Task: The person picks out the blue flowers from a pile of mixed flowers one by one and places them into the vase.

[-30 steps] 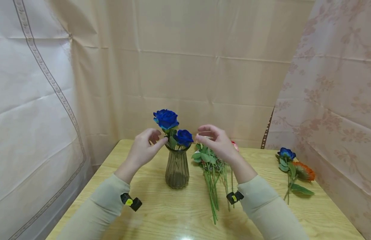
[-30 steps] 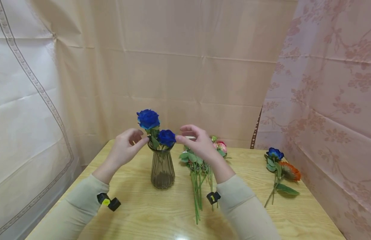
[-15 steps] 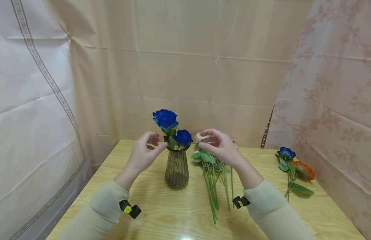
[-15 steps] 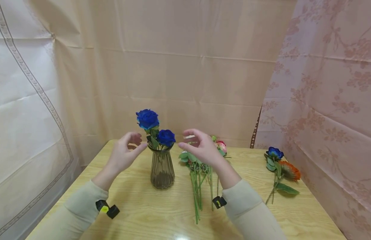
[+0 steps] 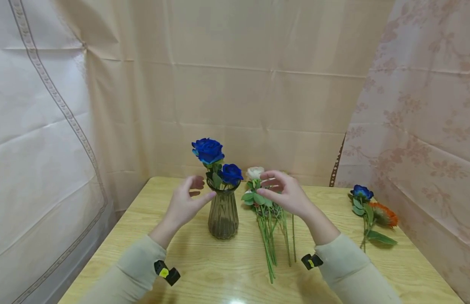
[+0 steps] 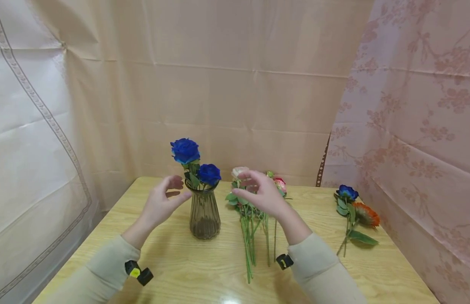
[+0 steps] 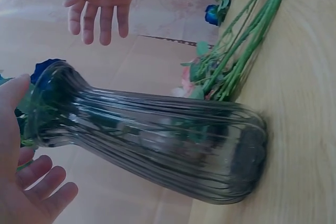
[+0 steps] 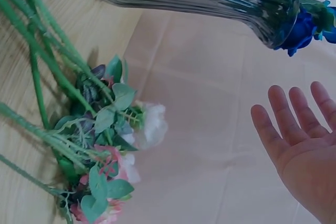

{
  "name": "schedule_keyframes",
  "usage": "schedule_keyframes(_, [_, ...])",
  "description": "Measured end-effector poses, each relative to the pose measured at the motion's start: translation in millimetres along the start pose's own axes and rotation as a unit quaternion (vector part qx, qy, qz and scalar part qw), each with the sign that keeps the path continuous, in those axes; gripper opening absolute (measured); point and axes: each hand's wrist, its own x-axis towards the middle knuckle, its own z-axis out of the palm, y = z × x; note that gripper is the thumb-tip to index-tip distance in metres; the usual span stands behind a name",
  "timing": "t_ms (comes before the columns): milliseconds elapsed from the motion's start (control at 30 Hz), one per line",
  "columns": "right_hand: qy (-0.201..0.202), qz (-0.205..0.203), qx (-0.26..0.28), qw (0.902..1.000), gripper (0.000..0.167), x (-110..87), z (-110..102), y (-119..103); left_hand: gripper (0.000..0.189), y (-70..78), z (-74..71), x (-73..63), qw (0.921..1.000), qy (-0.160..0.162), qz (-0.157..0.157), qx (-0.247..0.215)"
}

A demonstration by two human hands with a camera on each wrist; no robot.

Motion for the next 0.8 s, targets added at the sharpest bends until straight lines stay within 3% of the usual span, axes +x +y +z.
schedule_keyframes(467, [-0.011,-0.018,-0.032,0.9993,0.036,-11.1,-4,21,0.067,-12.5,18.0,-10.5,0.9990,-0.009,-0.045,-0.003])
schedule_keyframes(800, [-0.008,0.004,-0.032,0.9994,0.038,-20.3,-9,29,0.072,-21.3,28.4,-16.1,0.9980,-0.016,-0.058,-0.020])
